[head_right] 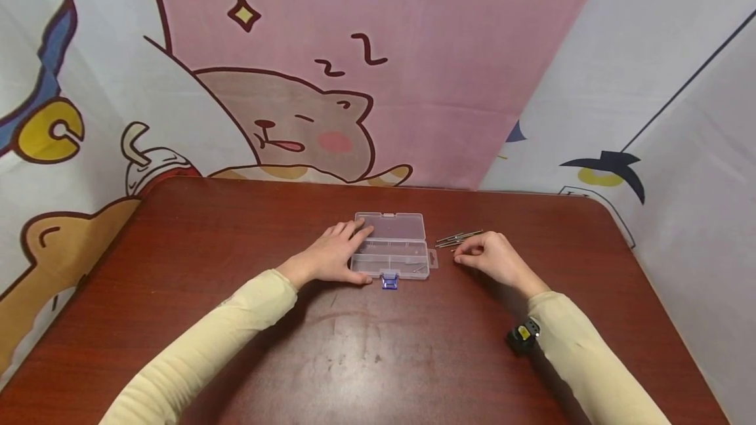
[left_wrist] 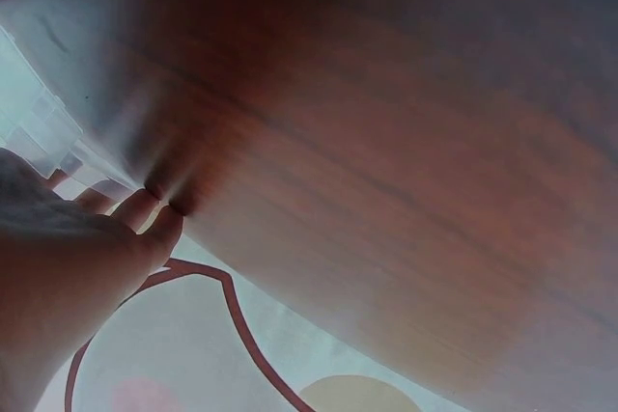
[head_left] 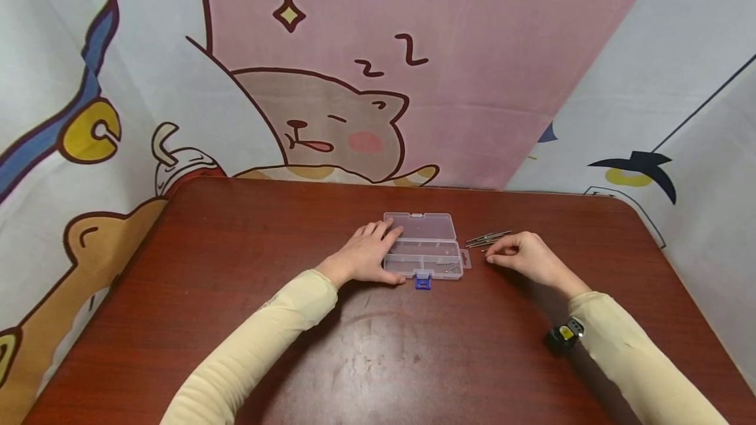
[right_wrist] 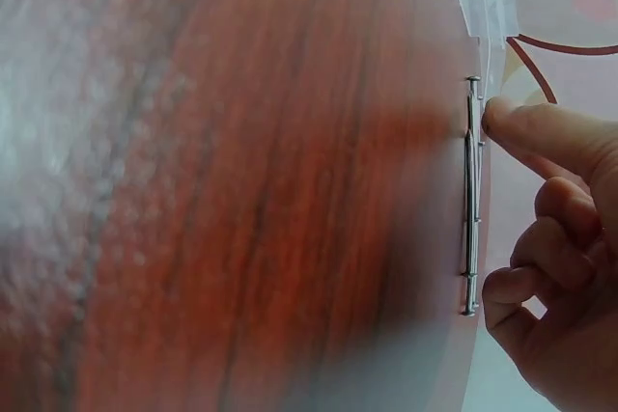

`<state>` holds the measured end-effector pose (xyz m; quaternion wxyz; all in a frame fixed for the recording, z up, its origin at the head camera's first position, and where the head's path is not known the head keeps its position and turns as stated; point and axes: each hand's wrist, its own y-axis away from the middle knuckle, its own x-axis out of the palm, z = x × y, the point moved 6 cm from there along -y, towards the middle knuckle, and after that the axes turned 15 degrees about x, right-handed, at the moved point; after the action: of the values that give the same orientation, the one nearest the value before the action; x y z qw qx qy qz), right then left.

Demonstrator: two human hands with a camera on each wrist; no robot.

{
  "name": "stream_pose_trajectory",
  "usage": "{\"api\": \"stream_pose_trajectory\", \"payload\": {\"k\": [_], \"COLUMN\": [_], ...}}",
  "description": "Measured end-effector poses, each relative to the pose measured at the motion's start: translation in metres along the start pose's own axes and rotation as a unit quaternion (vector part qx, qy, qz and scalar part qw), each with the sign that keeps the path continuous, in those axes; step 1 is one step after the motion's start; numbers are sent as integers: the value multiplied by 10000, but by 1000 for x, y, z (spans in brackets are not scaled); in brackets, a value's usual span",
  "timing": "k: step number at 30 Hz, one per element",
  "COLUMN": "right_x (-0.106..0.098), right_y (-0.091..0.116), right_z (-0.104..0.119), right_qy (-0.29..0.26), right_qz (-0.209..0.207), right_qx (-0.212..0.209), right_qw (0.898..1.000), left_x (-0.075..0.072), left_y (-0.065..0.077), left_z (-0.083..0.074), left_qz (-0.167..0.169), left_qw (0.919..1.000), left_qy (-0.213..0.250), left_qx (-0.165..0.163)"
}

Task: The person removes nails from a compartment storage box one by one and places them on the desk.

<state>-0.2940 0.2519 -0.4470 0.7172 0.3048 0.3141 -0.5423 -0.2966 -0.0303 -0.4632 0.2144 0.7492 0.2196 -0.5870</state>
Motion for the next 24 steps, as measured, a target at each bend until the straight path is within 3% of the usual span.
{"api": "stream_pose_trajectory", "payload": {"k": [8,18,24], "right_x": [-4,3,8], "right_y": [1,4,5], "right_z": [0,14,29], "right_qy": [-142,-361,-540], "right_qz": [-125,-256,-290], "right_qx": [167,-248,-485], "right_qw": [9997,9987,9969], "left_x": [0,-1,0], "left_y": [-1,-1,-1], "left_z": [1,0,0], "left_qz": [-1,-199,-55], "left_qw": [10000,9997,10000], "left_qy": [-32,33,4], "left_qx": [12,132,32]}}
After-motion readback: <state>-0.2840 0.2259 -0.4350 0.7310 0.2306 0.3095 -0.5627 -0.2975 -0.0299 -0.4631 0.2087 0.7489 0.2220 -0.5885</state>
